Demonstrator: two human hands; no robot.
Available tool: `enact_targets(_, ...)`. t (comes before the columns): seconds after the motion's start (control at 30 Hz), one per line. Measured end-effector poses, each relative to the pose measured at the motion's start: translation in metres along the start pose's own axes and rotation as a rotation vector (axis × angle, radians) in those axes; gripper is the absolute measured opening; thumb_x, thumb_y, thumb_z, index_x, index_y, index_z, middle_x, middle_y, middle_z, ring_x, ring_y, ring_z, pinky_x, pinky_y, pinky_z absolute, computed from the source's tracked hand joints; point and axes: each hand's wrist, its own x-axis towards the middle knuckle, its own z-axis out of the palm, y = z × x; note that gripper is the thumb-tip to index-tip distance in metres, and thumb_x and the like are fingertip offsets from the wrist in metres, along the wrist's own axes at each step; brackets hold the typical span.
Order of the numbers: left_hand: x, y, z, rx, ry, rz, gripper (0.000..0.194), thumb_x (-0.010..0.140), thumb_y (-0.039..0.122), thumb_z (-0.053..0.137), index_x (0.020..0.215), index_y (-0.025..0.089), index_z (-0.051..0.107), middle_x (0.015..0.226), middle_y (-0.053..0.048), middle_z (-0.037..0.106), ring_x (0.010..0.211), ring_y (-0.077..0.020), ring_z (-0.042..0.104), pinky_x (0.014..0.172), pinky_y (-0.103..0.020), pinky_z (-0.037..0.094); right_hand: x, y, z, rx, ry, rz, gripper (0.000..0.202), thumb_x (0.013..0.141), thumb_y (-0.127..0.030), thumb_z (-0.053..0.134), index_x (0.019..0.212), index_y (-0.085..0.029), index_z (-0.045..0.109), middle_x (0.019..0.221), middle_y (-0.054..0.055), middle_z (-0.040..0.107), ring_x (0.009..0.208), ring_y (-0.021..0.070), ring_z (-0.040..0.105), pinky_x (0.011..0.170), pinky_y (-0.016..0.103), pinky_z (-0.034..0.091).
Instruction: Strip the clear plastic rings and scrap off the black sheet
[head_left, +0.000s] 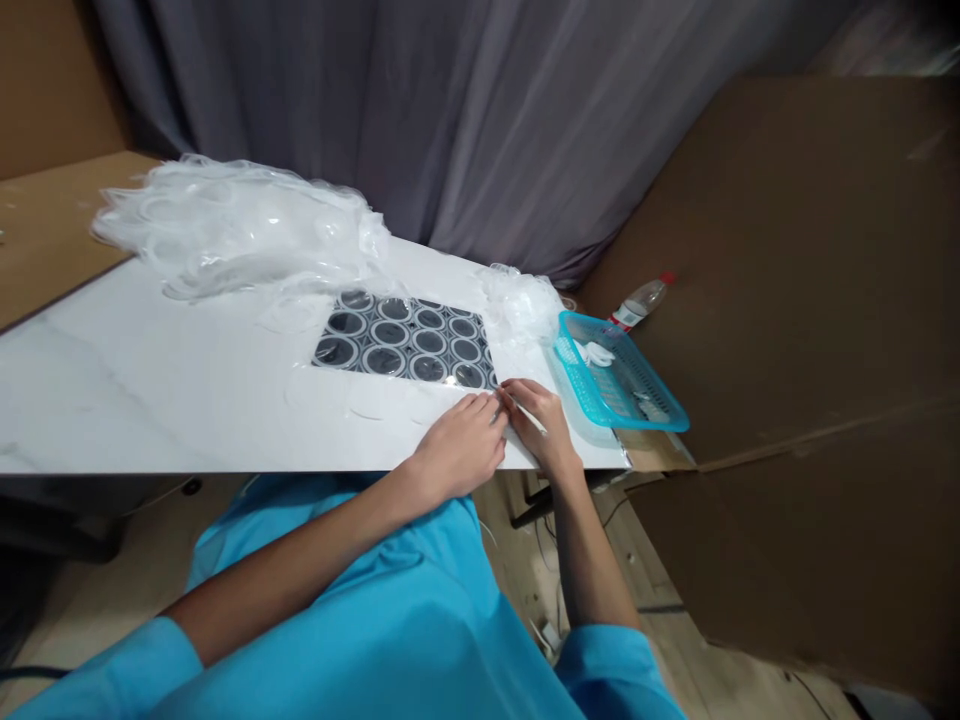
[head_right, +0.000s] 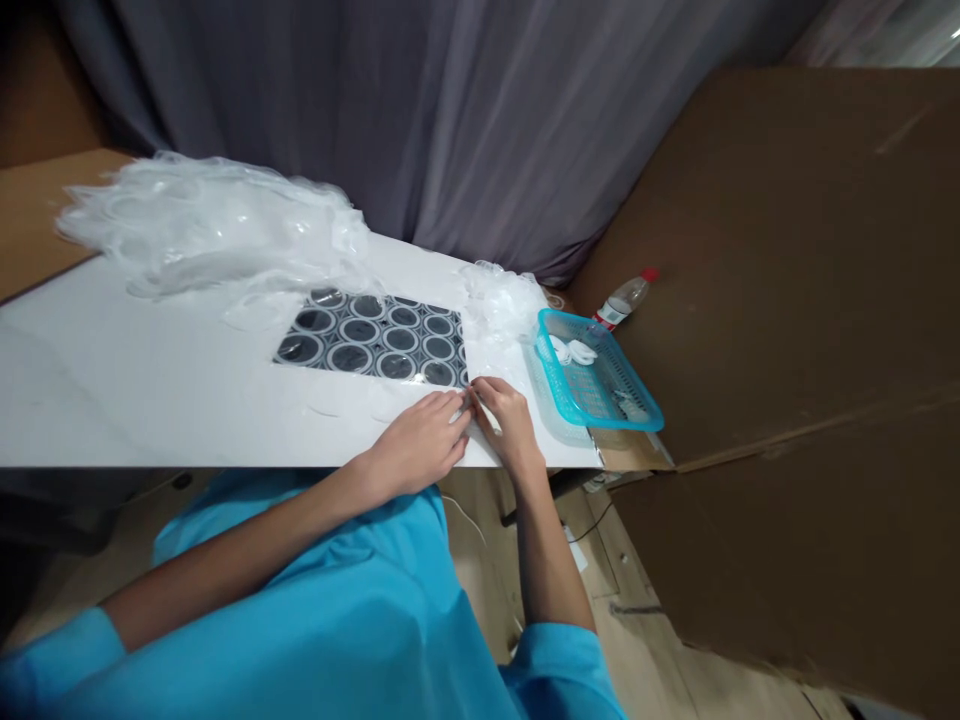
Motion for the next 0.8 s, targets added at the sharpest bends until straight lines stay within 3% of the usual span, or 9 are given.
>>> enact_targets(0.2,0.0,0.0,-0.001,-0.006,-0.012,-0.009,0.038,0.114,0.032,0.046,0.137,0.01,0.067,0.141,-0.022,0.07,0.137,-0.0351,0.063,0.119,-0.048,0.044,0.007,0.005,-0.003,0.031,0.069,0.088,0.021,0.109,-0.032,0.06,0.104,-0.025,0.079,0.106,0.011,0.083,0.091,0.0281,0.076,0.084,0.038,0.056)
enact_targets(0.4,0.0,-0.001,-0.001,-0.027,-0.017,-0.014,0.036,0.114,0.032,0.048,0.139,0.012,0.065,0.14,-0.02,0.07,0.135,-0.0342,0.063,0.118,-0.048,0.045,0.026,0.04,-0.023,-0.103,0.276,0.231,0.026,0.107,-0.038,0.061,0.096,-0.022,0.079,0.093,0.012,0.083,0.08,0.0283,0.074,0.078,0.039,0.053)
enact_targets(0.5,-0.001,-0.002,-0.001,-0.036,-0.023,-0.007,0.037,0.114,0.032,0.046,0.14,0.011,0.064,0.141,-0.021,0.07,0.136,-0.0344,0.062,0.117,-0.048,0.046,0.037,0.055,-0.039,-0.209,0.41,0.295,0.031,0.108,-0.041,0.059,0.095,-0.021,0.077,0.093,0.014,0.082,0.082,0.0301,0.072,0.082,0.042,0.052)
enact_targets(0.63,-0.002,-0.002,0.0,-0.033,-0.015,-0.01,0.036,0.115,0.032,0.048,0.14,0.012,0.064,0.142,-0.02,0.069,0.14,-0.0337,0.061,0.118,-0.047,0.045,0.05,0.054,-0.053,-0.263,0.521,0.294,0.036,0.111,-0.044,0.053,0.101,-0.018,0.077,0.104,0.017,0.081,0.093,0.0325,0.073,0.092,0.045,0.051)
enact_targets(0.7,-0.002,-0.002,-0.001,-0.029,-0.007,-0.012,0.035,0.114,0.031,0.049,0.139,0.012,0.064,0.143,-0.02,0.068,0.141,-0.0338,0.06,0.118,-0.047,0.045,0.054,0.049,-0.055,-0.28,0.519,0.284,0.036,0.111,-0.044,0.053,0.102,-0.019,0.078,0.104,0.016,0.081,0.093,0.0317,0.074,0.091,0.045,0.052)
enact_targets(0.8,-0.003,-0.001,-0.005,-0.022,0.0,-0.014,0.033,0.114,0.03,0.049,0.136,0.011,0.065,0.143,-0.021,0.068,0.139,-0.0351,0.061,0.117,-0.048,0.047,0.053,0.041,-0.053,-0.322,0.401,0.312,0.029,0.105,-0.045,0.066,0.096,-0.02,0.08,0.096,0.014,0.081,0.085,0.0304,0.074,0.081,0.041,0.053)
